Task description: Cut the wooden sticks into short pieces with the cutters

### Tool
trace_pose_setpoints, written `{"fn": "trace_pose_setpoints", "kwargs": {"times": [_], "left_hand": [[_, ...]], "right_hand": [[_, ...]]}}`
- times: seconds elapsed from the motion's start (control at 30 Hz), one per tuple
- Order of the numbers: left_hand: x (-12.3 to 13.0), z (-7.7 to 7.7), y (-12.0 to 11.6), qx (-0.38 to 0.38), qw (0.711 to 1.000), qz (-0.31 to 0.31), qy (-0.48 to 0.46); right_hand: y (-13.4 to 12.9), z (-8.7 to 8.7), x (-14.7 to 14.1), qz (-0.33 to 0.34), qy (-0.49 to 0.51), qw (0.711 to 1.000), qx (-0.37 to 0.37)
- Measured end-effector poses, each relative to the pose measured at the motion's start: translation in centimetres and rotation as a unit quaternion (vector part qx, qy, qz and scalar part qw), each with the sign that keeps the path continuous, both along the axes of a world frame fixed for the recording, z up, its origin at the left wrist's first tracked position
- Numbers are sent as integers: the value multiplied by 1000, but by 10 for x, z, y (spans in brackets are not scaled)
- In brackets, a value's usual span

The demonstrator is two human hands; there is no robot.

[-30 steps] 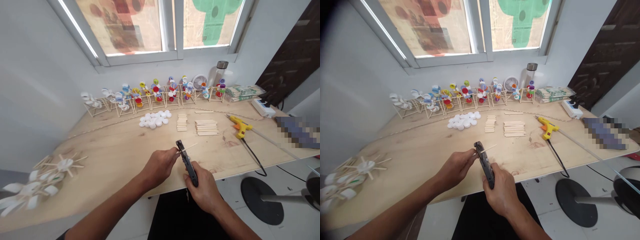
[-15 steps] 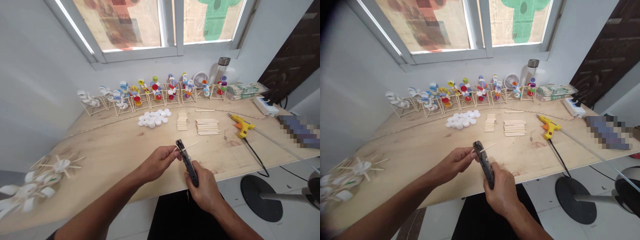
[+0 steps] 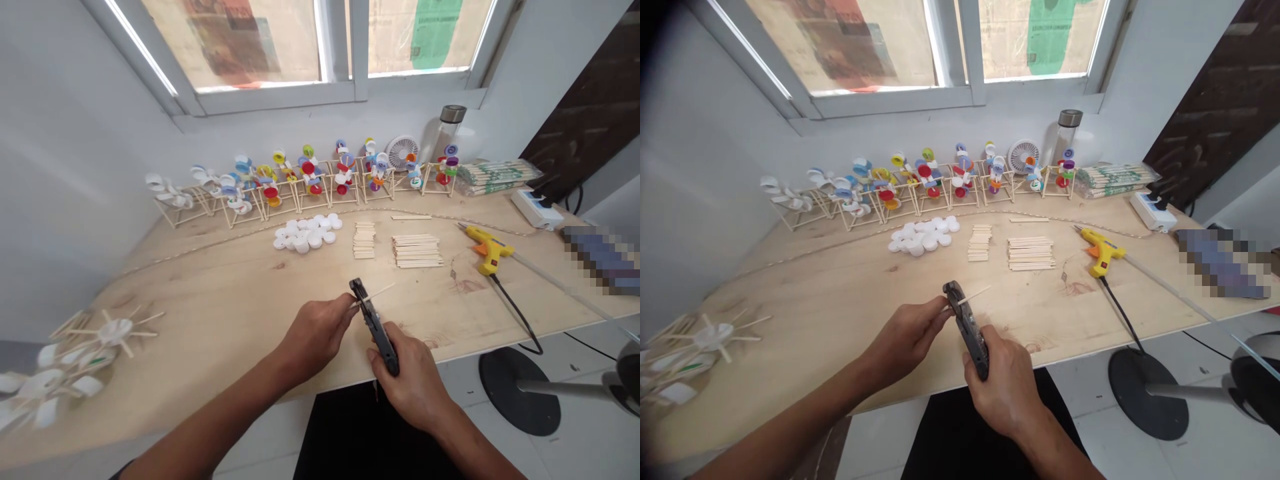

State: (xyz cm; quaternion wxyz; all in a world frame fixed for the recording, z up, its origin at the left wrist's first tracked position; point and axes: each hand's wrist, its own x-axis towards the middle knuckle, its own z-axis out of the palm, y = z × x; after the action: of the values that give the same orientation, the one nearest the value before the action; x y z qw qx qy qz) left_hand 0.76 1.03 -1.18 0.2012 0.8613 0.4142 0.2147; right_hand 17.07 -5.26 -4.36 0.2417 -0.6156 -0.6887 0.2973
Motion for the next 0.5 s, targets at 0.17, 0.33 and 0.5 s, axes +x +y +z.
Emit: {"fn": "trace_pose_setpoints", "kwargs": {"times": [0.17,0.33,0.5], "left_hand": [[-5,8,7,-273,952,-52,-132],[-10,7,18,-440,873,-82,-194],[-7,5,18,-263,957,-60,-108]], "right_hand": [[-2,4,2,18,0,1000,-8],[-1,-1,0,15,-17,1000,3],[5,-4,-4,-4,-38,999,8]]}}
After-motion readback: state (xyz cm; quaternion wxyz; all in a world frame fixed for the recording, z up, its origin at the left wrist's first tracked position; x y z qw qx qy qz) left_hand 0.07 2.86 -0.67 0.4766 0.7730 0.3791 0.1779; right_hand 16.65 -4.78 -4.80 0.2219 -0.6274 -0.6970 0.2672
